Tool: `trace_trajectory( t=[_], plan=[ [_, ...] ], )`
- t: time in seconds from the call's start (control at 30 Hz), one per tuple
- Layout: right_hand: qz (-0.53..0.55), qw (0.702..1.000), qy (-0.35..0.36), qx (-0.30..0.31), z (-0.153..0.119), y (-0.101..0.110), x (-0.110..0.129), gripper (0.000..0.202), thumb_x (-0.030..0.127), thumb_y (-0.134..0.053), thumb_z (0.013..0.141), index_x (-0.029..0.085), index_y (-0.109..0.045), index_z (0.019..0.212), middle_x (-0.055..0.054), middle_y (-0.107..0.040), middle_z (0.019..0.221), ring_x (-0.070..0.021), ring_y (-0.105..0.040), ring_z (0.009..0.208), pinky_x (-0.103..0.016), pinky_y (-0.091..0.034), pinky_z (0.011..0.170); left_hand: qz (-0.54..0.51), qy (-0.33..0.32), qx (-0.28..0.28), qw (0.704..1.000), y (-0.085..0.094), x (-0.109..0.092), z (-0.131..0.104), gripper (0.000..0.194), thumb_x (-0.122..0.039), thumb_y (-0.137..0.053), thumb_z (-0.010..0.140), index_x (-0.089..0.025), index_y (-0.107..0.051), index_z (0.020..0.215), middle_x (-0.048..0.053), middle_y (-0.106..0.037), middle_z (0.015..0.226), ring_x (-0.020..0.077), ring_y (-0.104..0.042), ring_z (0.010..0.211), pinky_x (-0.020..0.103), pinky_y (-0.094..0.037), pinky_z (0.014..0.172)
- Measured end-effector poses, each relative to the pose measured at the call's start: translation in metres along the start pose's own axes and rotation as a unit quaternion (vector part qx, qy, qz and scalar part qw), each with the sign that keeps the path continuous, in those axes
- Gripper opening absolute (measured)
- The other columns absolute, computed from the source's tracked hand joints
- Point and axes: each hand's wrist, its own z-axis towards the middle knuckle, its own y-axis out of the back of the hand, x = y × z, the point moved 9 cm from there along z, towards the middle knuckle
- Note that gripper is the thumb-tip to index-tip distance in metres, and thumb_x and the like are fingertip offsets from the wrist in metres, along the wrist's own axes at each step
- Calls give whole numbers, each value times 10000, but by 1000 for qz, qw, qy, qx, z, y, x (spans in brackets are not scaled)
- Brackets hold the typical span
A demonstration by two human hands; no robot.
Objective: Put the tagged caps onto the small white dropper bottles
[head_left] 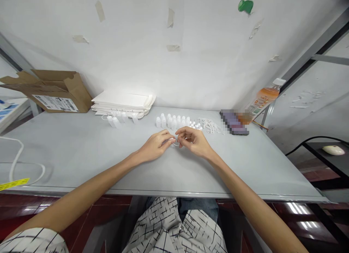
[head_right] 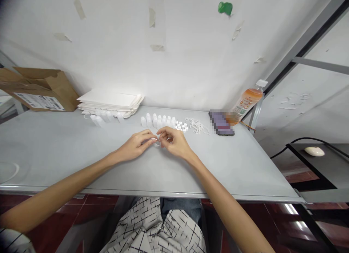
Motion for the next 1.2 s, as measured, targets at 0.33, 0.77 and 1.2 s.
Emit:
trace_trajectory(
  t=[0.33, 0.77, 1.2],
  plan=[
    [-7, 1000, -7, 13, 0, -7, -2, 100, 158, -553, 837, 183, -626, 901, 3, -628, 744, -118, -631, 606, -304, -530, 651, 99, -28, -6, 995, 0, -4, -4, 320, -330, -382, 1013, -167, -647, 939, 52, -569, 911, 148, -553, 724, 286, -437, 696],
    [34, 999, -20, 22, 0, -10, -9, 55, 125, -566, 804, 179, -563, 811, 15, -608, 707, -128, -643, 612, -303, -513, 659, 165, -62, -13, 984, -2, -12, -6, 336, -306, -361, 1018, -160, -661, 973, 69, -568, 937, 160, -550, 752, 285, -434, 694],
    [41, 999, -17, 17, 1, -13, -10, 70, 108, -557, 787, 178, -550, 778, 25, -586, 702, -118, -642, 594, -285, -515, 632, 174, -85, -28, 981, -4, -13, -9, 293, -270, -387, 1005, -142, -650, 1026, 76, -551, 973, 153, -551, 748, 294, -465, 702]
  ],
)
